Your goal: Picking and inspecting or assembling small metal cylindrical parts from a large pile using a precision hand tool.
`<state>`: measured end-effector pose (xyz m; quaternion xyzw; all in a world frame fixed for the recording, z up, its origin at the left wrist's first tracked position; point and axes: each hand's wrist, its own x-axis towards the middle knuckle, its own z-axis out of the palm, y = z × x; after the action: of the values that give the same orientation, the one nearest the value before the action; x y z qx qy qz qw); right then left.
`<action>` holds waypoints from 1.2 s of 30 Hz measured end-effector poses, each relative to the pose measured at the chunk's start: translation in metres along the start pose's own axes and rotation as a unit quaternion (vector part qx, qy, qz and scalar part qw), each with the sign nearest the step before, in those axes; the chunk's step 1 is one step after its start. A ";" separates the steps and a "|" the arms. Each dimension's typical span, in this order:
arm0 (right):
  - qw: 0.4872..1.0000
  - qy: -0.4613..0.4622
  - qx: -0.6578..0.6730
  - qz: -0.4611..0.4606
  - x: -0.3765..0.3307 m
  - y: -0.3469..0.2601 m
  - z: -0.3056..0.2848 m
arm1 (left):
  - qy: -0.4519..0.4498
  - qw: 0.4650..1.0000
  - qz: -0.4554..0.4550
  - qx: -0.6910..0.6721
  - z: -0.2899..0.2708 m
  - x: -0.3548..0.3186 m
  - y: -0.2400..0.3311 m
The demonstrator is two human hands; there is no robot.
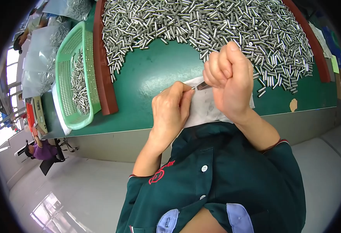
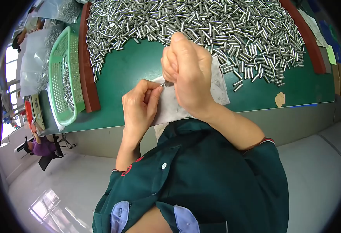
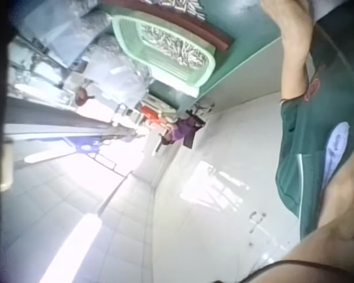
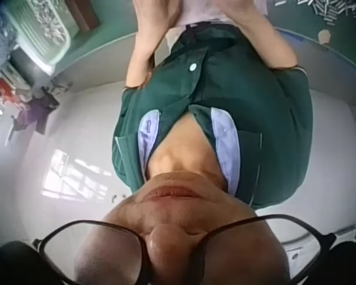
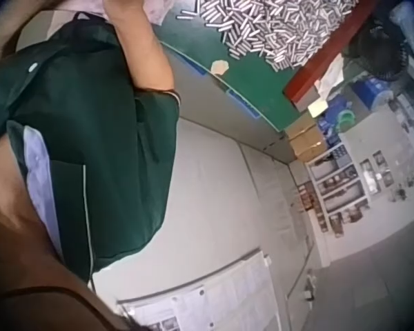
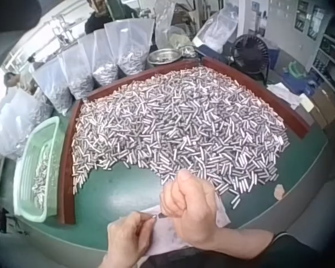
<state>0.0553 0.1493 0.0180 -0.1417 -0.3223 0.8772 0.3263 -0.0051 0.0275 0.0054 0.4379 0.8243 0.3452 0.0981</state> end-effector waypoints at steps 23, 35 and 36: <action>0.997 0.012 -0.075 0.007 0.002 0.004 0.006 | 0.016 1.000 -0.003 -0.006 0.003 0.001 -0.003; 0.980 -0.048 -0.184 -0.064 -0.001 0.016 0.011 | 0.012 1.000 0.003 -0.029 0.001 0.003 -0.003; 0.982 -0.037 -0.177 -0.052 0.000 0.016 0.011 | 0.016 0.999 0.005 -0.030 0.001 0.002 -0.003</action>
<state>0.0430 0.1350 0.0161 -0.1477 -0.4912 0.7927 0.3294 -0.0078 0.0288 0.0026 0.4335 0.8126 0.3775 0.0966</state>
